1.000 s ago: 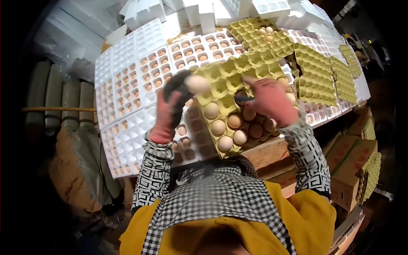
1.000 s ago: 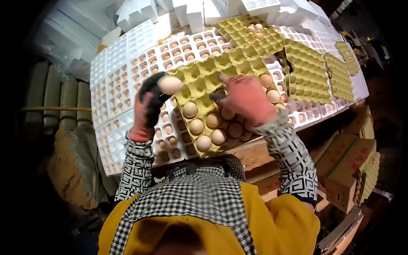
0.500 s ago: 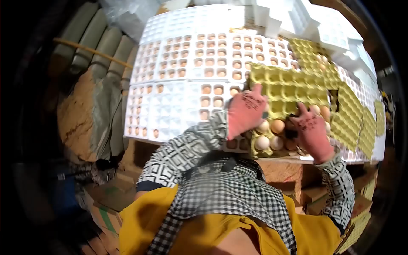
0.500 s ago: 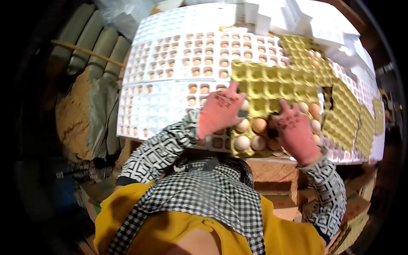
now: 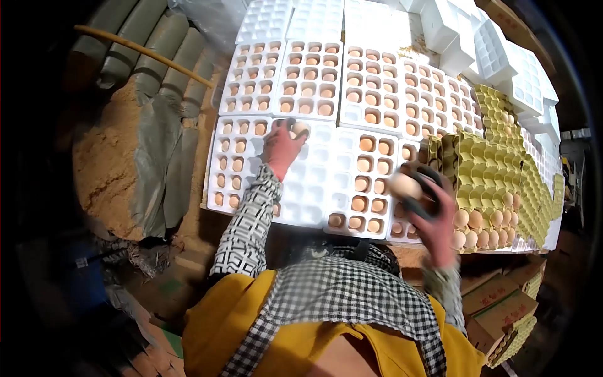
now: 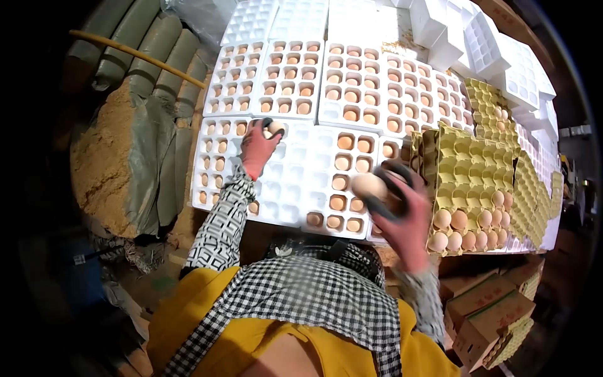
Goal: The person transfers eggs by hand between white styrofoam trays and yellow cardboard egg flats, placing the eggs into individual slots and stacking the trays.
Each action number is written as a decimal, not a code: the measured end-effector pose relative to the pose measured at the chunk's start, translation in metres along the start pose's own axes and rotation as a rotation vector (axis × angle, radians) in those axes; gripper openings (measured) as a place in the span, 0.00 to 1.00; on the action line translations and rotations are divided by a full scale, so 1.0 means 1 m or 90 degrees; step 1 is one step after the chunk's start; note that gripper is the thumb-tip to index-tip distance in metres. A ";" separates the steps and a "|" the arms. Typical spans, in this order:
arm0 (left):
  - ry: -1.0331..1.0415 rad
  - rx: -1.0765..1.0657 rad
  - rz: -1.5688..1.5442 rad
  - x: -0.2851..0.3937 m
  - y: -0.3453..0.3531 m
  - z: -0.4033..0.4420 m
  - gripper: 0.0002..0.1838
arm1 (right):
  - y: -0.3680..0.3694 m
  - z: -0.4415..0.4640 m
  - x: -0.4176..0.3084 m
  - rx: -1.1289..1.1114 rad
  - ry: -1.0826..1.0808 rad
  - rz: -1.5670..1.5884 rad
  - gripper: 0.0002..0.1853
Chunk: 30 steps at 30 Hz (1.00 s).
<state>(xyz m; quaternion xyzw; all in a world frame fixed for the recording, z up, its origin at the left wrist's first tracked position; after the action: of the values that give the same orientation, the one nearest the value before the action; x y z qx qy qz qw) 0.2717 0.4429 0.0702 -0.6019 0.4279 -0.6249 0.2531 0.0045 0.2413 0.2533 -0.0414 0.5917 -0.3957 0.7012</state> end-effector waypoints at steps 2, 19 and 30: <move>-0.002 -0.062 0.100 -0.002 0.009 0.007 0.32 | 0.093 0.020 0.050 -0.002 0.053 0.045 0.23; 0.276 0.058 0.057 -0.015 0.033 -0.023 0.24 | 0.207 0.003 0.126 -0.116 -0.146 -0.313 0.30; 0.660 -0.243 -0.263 0.268 0.013 -0.131 0.28 | -0.255 -0.058 0.112 0.271 0.240 -0.591 0.25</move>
<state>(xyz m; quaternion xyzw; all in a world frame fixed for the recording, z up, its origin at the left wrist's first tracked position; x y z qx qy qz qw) 0.1029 0.2431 0.2145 -0.3236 0.4750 -0.7857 -0.2289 -0.1762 0.0234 0.2808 -0.0840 0.5335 -0.7753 0.3274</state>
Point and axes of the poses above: each hand's wrist, its own z-axis towards the middle knuckle, its own y-axis out of the palm, x = y × z, the point moved 3 cm from there along z, towards the middle knuckle, and after that the axes turned 11 degrees about -y, right-handed, at the moved point
